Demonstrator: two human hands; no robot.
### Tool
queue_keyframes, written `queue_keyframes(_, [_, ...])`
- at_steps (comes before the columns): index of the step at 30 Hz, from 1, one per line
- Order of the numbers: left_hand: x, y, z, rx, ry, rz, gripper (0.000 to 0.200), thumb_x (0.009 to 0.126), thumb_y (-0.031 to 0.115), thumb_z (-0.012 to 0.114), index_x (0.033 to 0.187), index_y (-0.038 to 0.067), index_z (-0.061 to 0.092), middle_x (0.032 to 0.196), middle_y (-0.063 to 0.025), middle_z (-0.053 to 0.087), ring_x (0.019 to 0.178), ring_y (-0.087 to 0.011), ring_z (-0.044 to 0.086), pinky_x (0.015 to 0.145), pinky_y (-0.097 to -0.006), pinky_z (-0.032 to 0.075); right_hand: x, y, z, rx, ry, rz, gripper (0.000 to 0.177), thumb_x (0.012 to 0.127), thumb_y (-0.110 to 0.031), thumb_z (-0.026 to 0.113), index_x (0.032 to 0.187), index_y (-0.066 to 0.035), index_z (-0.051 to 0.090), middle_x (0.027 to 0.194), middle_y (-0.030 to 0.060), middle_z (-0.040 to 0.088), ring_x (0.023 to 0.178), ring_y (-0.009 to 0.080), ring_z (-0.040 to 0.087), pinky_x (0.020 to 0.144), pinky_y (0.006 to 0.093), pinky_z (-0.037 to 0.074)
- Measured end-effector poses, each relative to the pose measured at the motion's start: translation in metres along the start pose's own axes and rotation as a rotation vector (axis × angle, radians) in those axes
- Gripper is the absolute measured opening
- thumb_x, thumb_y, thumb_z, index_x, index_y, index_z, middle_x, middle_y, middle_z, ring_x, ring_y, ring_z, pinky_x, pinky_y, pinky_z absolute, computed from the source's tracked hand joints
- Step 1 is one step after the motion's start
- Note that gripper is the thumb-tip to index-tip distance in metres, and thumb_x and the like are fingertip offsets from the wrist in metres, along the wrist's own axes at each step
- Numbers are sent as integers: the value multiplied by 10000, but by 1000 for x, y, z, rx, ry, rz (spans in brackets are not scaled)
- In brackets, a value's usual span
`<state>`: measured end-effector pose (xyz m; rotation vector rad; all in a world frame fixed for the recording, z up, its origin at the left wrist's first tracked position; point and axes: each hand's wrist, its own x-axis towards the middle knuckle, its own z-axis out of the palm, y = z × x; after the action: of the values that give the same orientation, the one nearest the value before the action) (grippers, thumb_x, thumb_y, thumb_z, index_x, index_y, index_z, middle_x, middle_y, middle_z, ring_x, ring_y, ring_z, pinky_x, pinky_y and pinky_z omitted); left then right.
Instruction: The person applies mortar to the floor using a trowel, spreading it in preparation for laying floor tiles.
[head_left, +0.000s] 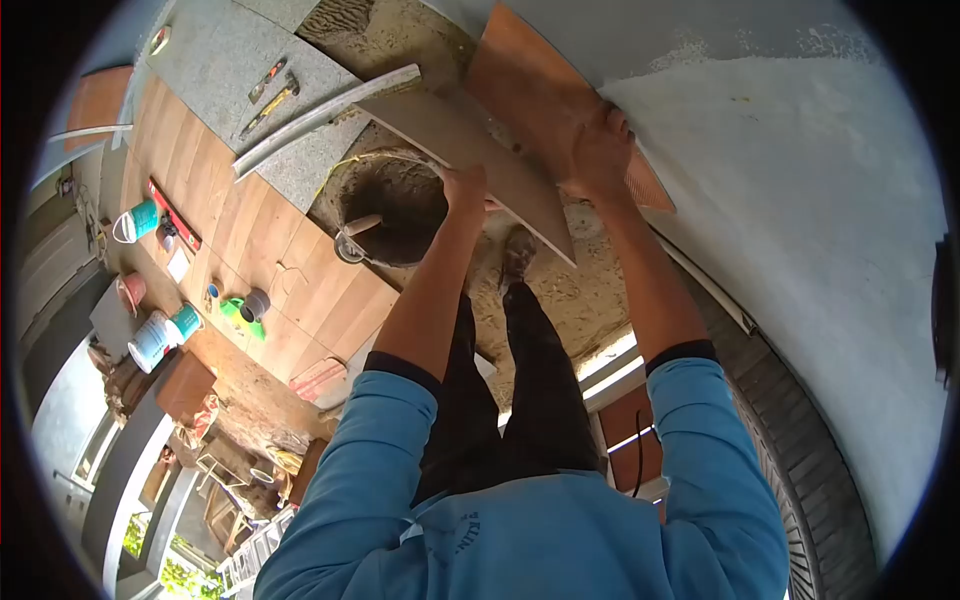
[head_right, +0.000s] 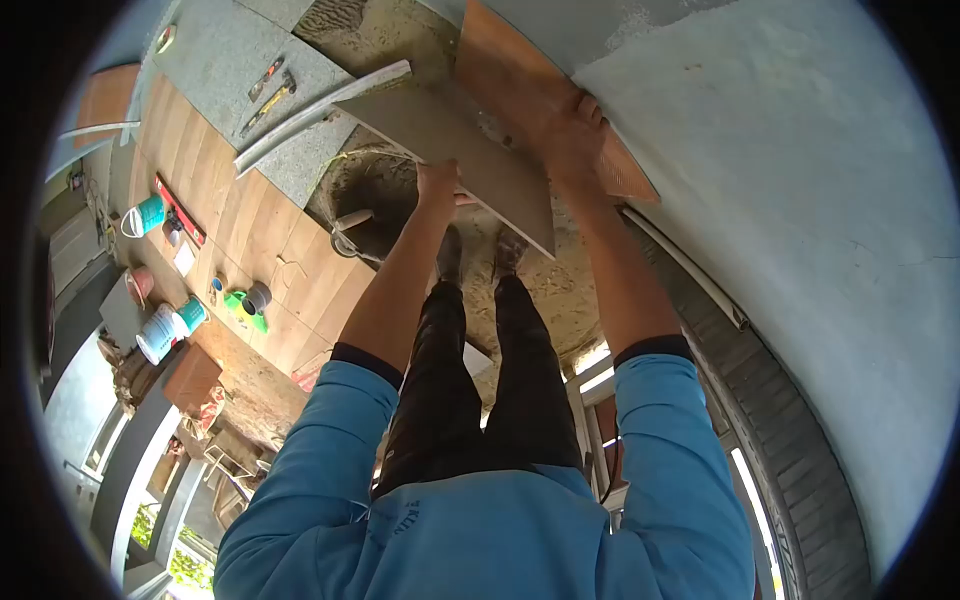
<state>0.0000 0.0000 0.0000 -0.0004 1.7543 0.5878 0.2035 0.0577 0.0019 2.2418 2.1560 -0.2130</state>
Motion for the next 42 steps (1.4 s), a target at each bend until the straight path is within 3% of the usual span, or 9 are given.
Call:
queue_keyframes(7, [-3,-1,-6,-27,-60,126,692,942,151,528,1530,127,165,1376,-262,456,1103,-444,619,795,-546,647,8,-14,-30,-102,-141,-2,468,924,-292,624,1221,32,464,1224,195,471,1163,345,495,955,487,443])
queue_keyframes(11, [-8,2,-8,-40,-93,127,600,935,77,506,1477,83,249,1359,-270,455,1128,-439,603,838,-578,628,7,-10,-22,-77,20,-74,481,900,-329,640,1199,15,484,1200,214,550,1096,365,580,933,478,477])
queue_keyframes(14, [28,-8,-14,-46,-194,12,468,965,97,499,1389,-35,349,1262,-281,541,1073,-443,633,833,-592,622,27,-9,6,166,-277,1,473,895,-366,624,1161,22,575,1103,242,657,1011,383,660,873,466,524])
queue_keyframes(19, [30,-6,-16,-56,-253,-43,367,985,81,482,1285,-116,408,1208,-307,571,1058,-472,638,830,-610,611,58,-17,-2,185,-515,-160,447,895,-381,598,1040,28,706,1010,250,707,982,377,689,846,454,540])
queue_keyframes(23, [22,-3,-12,-90,-280,-9,340,979,44,466,1261,-137,405,1226,-327,549,1078,-508,618,826,-649,599,71,-1,10,229,-507,-123,411,876,-345,615,1002,30,723,985,247,712,963,384,691,856,457,533])
queue_keyframes(25, [21,-2,-12,-104,-294,41,355,963,37,500,1253,-149,414,1199,-343,562,1035,-500,640,750,-601,640,68,3,16,227,-495,-158,400,867,-338,621,986,31,722,986,248,712,960,387,691,859,457,532])
queue_keyframes(29, [12,-12,-19,-116,-281,45,340,952,9,483,1248,-140,402,1252,-348,512,1081,-520,610,793,-678,602,21,4,10,247,-342,-146,367,856,-312,618,945,32,714,977,256,705,950,396,685,861,459,529])
queue_keyframes(32, [-11,-23,-23,-77,-249,33,370,937,2,491,1260,-153,395,1246,-351,511,1081,-517,612,752,-662,619,-17,14,-14,296,-420,-55,342,853,-284,608,933,34,704,980,269,691,960,408,670,869,464,521])
queue_keyframes(42, [-120,-103,-44,182,-344,74,489,894,-8,490,1359,-92,365,1246,-326,517,1000,-520,640,678,-642,626,-187,74,-76,370,-204,243,265,833,-243,627,922,-6,707,981,273,678,965,437,652,853,467,526])
